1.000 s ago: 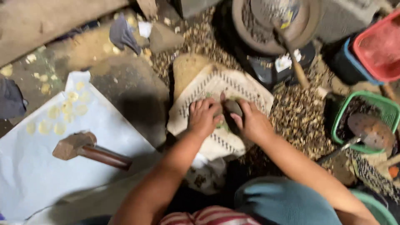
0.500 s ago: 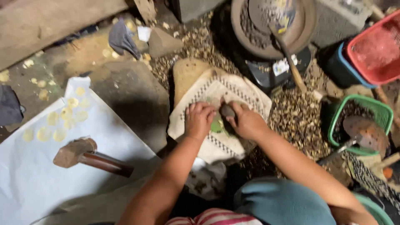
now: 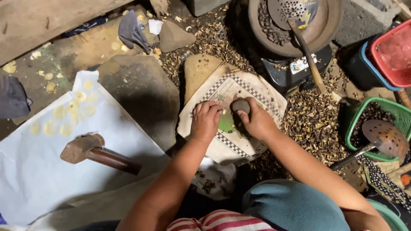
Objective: Crushing and peeling nuts using a wooden mallet and a stone tool
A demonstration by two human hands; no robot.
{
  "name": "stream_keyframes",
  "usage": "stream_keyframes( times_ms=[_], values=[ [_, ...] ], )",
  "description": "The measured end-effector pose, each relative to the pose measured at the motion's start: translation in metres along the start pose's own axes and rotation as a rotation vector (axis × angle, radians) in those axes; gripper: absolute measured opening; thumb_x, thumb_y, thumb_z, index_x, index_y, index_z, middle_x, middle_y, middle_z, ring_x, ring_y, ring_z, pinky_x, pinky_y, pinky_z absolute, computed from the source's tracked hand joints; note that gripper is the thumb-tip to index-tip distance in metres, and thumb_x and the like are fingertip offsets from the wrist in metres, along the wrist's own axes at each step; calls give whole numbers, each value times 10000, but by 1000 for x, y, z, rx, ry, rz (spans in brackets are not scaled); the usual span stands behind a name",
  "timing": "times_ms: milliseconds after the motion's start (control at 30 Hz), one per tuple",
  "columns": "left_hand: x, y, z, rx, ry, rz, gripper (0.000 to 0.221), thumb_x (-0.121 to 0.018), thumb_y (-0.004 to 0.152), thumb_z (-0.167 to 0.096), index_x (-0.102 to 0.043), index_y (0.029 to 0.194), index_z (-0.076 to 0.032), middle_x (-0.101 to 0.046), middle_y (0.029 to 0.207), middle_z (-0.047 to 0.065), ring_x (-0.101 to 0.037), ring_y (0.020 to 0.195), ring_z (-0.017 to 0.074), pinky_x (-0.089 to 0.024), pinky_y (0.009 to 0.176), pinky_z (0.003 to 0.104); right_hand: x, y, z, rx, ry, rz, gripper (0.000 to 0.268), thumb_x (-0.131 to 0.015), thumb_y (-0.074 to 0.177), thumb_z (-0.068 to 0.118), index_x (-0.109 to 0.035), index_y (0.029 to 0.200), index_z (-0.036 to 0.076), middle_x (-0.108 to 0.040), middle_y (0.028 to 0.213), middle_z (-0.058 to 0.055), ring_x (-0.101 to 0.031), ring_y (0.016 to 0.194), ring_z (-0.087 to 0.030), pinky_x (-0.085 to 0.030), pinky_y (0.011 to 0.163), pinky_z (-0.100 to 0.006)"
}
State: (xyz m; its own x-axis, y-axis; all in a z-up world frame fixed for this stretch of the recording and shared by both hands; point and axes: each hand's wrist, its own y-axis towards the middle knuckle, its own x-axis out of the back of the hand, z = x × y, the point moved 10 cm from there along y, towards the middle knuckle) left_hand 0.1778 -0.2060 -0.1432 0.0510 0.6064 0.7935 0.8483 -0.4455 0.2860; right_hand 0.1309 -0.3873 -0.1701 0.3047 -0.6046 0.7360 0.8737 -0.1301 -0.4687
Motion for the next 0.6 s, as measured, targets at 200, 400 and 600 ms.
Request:
stream_keyframes(
  times_ms=[200,400,600],
  values=[
    [-24,6,12,130,3,82,181,-775,825,-340,-737,1001,-357,-592,1064,-88,-571,1091,217,-457,940,423,23,-20,48,148,-381,43,534,-595,929,446,-440,1407,265,-624,1194,-186,-717,989,-463,-587,875,-566],
    [-5,1,-2,107,130,32,533,-766,816,-299,-640,1335,-281,-600,1210,24,-567,1186,252,-436,979,454,13,-15,65,298,-237,-53,519,-567,983,369,-412,1449,200,-575,1190,-245,-692,935,-548,-582,816,-629],
    [5,-7,1,9,133,-63,306,-635,909,-204,-683,1208,-242,-598,1115,18,-597,1083,256,-466,923,415,29,0,56,200,-199,-36,536,-521,986,423,-378,1464,228,-605,1127,-206,-701,949,-517,-570,839,-613]
  ],
)
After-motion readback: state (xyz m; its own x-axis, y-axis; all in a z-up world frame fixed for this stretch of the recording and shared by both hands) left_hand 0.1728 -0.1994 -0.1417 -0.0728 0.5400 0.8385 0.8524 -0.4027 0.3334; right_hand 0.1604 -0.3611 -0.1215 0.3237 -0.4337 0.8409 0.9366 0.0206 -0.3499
